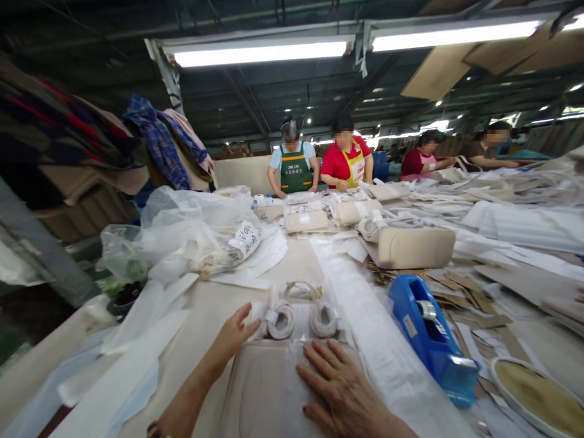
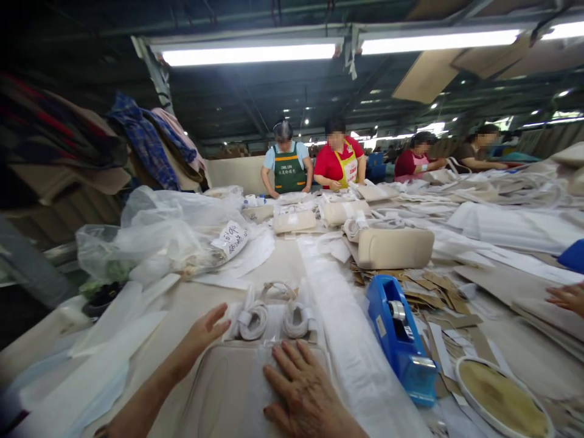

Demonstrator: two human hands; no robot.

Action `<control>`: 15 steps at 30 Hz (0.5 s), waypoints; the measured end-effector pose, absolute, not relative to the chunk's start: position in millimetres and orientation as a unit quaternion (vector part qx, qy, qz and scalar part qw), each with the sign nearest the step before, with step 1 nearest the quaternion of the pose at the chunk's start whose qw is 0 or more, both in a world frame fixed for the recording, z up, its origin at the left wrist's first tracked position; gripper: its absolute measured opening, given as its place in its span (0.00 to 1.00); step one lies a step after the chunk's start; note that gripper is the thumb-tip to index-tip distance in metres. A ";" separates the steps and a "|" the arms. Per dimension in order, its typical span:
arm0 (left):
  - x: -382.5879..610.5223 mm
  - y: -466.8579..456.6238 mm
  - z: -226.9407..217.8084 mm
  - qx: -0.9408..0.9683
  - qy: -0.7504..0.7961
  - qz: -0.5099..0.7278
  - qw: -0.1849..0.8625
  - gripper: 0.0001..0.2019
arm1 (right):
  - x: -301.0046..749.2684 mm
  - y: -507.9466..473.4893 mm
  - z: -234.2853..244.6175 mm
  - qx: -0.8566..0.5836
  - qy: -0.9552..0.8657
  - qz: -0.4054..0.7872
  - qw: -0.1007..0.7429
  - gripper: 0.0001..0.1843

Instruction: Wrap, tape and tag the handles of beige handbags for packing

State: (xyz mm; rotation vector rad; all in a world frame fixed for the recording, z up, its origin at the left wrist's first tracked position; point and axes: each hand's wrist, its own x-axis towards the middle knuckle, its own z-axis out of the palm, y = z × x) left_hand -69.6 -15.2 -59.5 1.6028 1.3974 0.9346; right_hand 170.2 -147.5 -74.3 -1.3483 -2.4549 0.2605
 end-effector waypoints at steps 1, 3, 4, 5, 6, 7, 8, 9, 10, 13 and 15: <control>-77.3 -26.3 -71.2 0.623 0.555 0.355 0.423 0.41 | 171.3 -147.9 -75.1 -0.468 -0.864 0.086 0.167 0.28; -84.8 -41.4 -90.6 0.567 0.550 0.354 0.501 0.46 | 173.5 -148.6 -79.0 -0.458 -0.867 0.073 0.182 0.27; -85.6 -45.6 -96.7 0.540 0.545 0.359 0.531 0.48 | 174.4 -148.9 -82.3 -0.454 -0.866 0.066 0.198 0.25; -85.2 -48.0 -100.0 0.517 0.541 0.367 0.553 0.49 | 175.3 -149.2 -86.3 -0.456 -0.859 0.060 0.225 0.22; -84.3 -49.1 -100.9 0.502 0.536 0.374 0.566 0.49 | 175.9 -149.4 -90.7 -0.471 -0.840 0.051 0.263 0.19; -83.2 -49.2 -100.0 0.493 0.533 0.378 0.575 0.49 | 176.4 -149.4 -95.2 -0.502 -0.807 0.044 0.308 0.18; -82.3 -48.9 -97.9 0.488 0.529 0.380 0.581 0.49 | 176.6 -149.2 -99.1 -0.549 -0.756 0.045 0.354 0.19; -81.7 -48.4 -95.4 0.485 0.527 0.381 0.585 0.48 | 176.6 -148.6 -102.1 -0.608 -0.687 0.066 0.394 0.23; -81.3 -47.9 -93.0 0.479 0.526 0.382 0.589 0.49 | 176.4 -147.8 -103.6 -0.664 -0.609 0.105 0.420 0.28; -80.0 -48.8 -87.4 0.468 0.524 0.381 0.601 0.52 | 176.1 -144.0 -99.3 -0.741 -0.450 0.258 0.427 0.46; -78.0 -51.7 -84.6 0.461 0.520 0.375 0.614 0.54 | 177.1 -142.1 -91.7 -0.735 -0.431 0.312 0.421 0.48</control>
